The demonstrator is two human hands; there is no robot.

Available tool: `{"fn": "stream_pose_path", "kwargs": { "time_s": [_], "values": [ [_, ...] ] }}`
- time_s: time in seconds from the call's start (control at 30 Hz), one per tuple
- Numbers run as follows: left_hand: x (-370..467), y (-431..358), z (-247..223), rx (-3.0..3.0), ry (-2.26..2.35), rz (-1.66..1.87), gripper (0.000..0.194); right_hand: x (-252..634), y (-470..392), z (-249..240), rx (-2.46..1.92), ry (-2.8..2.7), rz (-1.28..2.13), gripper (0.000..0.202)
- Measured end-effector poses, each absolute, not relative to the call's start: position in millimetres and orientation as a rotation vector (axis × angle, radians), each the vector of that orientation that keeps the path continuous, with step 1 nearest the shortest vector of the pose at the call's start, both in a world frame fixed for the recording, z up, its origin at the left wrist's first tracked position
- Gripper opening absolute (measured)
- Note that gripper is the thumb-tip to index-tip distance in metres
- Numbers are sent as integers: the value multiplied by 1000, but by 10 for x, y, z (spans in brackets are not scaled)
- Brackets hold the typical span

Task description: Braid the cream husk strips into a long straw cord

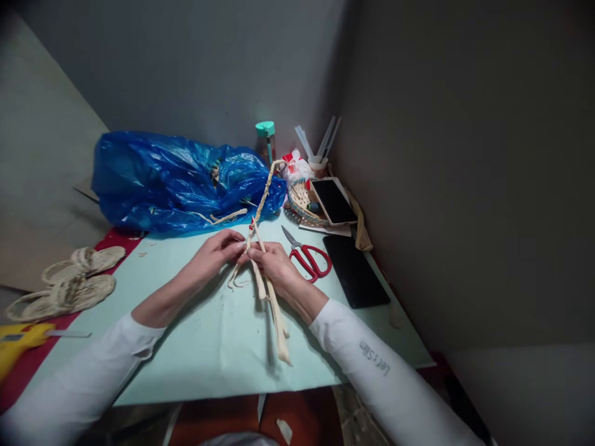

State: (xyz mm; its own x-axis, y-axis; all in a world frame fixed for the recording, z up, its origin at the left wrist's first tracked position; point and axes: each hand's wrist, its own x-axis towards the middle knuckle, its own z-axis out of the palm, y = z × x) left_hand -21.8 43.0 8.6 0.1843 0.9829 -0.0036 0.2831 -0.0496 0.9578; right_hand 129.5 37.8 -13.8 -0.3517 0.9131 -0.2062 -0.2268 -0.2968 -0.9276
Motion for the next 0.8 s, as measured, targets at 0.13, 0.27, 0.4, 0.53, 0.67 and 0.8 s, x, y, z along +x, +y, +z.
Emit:
{"fn": "stream_pose_path", "kwargs": {
  "time_s": [0.13, 0.27, 0.4, 0.53, 0.67, 0.8],
  "values": [
    [-163, 470, -35, 1196, 1009, 725, 21, 1297, 366, -163, -893, -1118, 1783, 11],
    [-155, 447, -36, 1125, 970, 698, 20, 1309, 373, -150, -1002, -1242, 1753, 13],
    [-200, 449, -61, 1140, 1014, 684, 16, 1324, 366, -180, -1070, -1450, 1575, 13],
    [-201, 437, -106, 1297, 1128, 733, 22, 1361, 344, -182, -1281, -1669, 1214, 10],
    [-181, 391, -98, 1304, 1216, 850, 22, 1405, 314, -87, -1317, -1880, 1104, 11],
    [-208, 367, -96, 1187, 1274, 870, 20, 1507, 298, 80, -1458, -2028, 780, 30]
  ]
}}
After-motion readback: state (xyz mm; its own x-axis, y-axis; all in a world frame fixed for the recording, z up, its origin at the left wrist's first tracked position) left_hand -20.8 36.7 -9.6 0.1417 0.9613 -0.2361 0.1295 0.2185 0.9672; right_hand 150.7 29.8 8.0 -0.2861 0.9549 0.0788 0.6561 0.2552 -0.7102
